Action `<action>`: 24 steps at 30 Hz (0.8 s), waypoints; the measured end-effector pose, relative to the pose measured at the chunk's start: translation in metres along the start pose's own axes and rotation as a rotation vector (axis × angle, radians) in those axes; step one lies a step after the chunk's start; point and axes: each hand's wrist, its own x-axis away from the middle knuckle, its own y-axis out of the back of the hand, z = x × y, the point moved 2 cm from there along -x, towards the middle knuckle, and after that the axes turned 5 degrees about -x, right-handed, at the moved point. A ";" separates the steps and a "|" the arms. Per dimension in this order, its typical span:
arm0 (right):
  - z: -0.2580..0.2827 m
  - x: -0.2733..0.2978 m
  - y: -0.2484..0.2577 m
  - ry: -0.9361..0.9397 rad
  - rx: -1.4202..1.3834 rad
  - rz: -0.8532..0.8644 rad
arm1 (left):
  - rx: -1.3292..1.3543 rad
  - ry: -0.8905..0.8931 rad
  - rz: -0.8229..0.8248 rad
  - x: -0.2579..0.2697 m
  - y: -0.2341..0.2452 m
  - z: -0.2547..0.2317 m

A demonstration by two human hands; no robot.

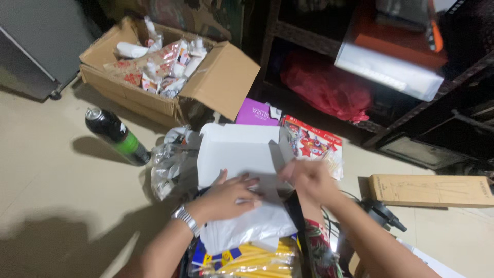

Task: The person sits on the floor and removes various items from a cardboard box and a nearby shelf, including a power adapter, a microphone box, and other packaged goods. They place these items on the floor and then move a large box to a desk, continuing to sort through its contents.

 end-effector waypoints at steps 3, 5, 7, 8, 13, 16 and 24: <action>-0.068 -0.015 0.049 -0.286 0.328 -0.438 | 0.098 -0.027 -0.085 0.005 0.009 -0.007; -0.103 -0.011 0.070 -0.207 0.794 -0.397 | 0.102 -0.037 -0.098 0.010 0.007 -0.009; -0.148 0.009 0.073 -0.646 1.031 -0.120 | 0.097 -0.037 -0.091 0.009 0.007 -0.009; -0.170 0.019 0.075 -0.865 1.137 0.019 | 0.090 -0.032 -0.083 0.007 0.009 -0.009; -0.228 0.048 0.090 -0.666 0.927 -0.202 | 0.098 -0.050 -0.067 0.010 0.011 -0.013; -0.206 0.031 0.100 -0.345 0.949 -0.330 | 0.139 -0.106 -0.072 0.020 0.011 -0.019; -0.016 -0.017 0.037 -0.117 -0.343 -0.337 | 0.276 -0.147 -0.485 0.035 0.011 -0.028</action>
